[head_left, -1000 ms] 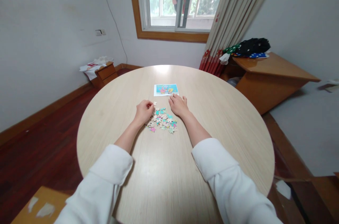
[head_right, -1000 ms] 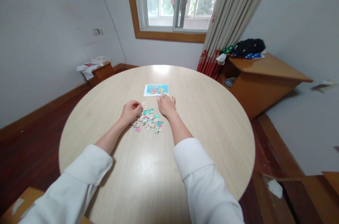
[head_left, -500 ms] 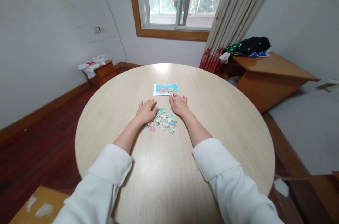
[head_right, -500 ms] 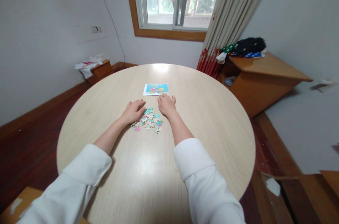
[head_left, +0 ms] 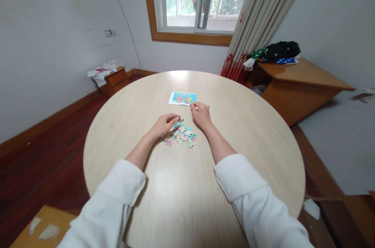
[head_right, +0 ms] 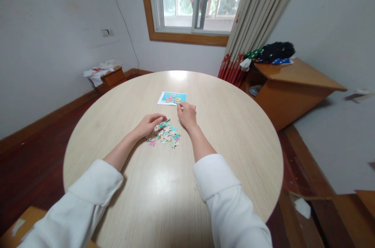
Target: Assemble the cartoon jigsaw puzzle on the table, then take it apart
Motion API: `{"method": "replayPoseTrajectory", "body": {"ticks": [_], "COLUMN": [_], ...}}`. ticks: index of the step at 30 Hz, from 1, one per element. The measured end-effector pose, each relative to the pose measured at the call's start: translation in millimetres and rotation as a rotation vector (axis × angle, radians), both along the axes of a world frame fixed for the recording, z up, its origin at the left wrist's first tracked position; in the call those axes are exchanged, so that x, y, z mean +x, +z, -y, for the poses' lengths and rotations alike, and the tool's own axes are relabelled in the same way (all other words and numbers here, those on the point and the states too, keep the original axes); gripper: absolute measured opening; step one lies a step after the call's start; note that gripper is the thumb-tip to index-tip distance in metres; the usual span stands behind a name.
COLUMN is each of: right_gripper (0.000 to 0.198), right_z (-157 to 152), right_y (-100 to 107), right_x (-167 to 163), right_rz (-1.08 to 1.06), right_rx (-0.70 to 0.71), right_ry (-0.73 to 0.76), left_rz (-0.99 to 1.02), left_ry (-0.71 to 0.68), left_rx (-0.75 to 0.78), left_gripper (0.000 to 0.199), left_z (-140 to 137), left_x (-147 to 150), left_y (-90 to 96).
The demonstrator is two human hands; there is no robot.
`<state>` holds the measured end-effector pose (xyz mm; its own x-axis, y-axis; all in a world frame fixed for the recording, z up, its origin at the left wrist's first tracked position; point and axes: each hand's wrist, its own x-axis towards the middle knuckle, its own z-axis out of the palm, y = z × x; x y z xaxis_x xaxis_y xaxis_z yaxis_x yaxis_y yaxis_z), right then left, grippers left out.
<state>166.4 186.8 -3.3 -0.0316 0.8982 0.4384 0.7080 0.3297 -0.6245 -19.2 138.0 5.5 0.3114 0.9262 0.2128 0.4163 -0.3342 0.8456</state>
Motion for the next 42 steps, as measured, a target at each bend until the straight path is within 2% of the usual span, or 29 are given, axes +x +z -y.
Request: {"method": "replayPoseTrajectory", "body": {"ticks": [2, 6, 8, 10, 15, 17, 19, 20, 23, 25, 28, 31, 37, 42], "right_gripper": [0.026, 0.025, 0.022, 0.022, 0.04, 0.052, 0.071, 0.083, 0.118, 0.124, 0.115, 0.098, 0.043, 0.022], "right_z": [0.5, 4.4, 8.1, 14.1, 43.3, 58.5, 73.2, 79.7, 92.7, 95.2, 91.9, 86.6, 79.2, 64.9], "right_y": [-1.3, -4.5, -4.8, -3.2, 6.4, 10.0, 11.3, 10.9, 5.3, -0.5, -6.8, -6.4, 0.5, -8.4], "right_x": [-0.3, -4.9, -7.6, -9.4, -5.1, 1.7, 9.8, 13.6, 20.2, 19.0, 10.2, -1.5, -13.3, -11.6], "right_rz": [-0.141, -0.325, -0.32, -0.252, -0.033, 0.052, 0.137, 0.182, 0.308, 0.331, 0.344, 0.407, 0.42, 0.32], "right_rx": [0.005, -0.138, -0.155, -0.149, -0.191, -0.217, -0.243, -0.253, -0.241, -0.208, -0.183, -0.187, -0.07, -0.044], "right_ry": [0.042, 0.251, 0.285, 0.293, 0.432, 0.498, 0.527, 0.537, 0.564, 0.544, 0.447, 0.368, 0.281, 0.231], "left_rz": [0.113, 0.344, 0.422, 0.418, 0.113, -0.053, -0.261, -0.352, -0.55, -0.622, -0.644, -0.606, -0.369, -0.261], "left_ry": [-0.023, -0.018, 0.01, 0.047, 0.069, -0.008, -0.093, -0.117, -0.155, -0.165, -0.157, -0.162, -0.093, 0.012], "left_rx": [-0.048, -0.126, -0.13, -0.109, -0.032, -0.01, 0.027, 0.048, 0.078, 0.095, 0.122, 0.139, 0.249, 0.286], "left_gripper": [0.041, 0.048, 0.05, 0.053, 0.059, 0.082, 0.109, 0.117, 0.126, 0.125, 0.123, 0.118, 0.091, 0.072], "left_z": [-1.0, -5.8, -8.1, -8.6, 7.0, 19.7, 32.9, 38.7, 48.9, 48.9, 42.0, 33.5, 21.1, 10.2], "left_x": [-0.1, -2.0, -2.4, -2.8, -16.2, -27.0, -37.3, -41.1, -44.1, -39.6, -27.2, -12.9, 8.7, 19.3], "left_y": [0.1, -5.5, -8.6, -9.6, -3.8, -1.0, 0.6, 0.9, 0.3, -0.9, -2.5, -3.7, -12.5, -19.2]}}
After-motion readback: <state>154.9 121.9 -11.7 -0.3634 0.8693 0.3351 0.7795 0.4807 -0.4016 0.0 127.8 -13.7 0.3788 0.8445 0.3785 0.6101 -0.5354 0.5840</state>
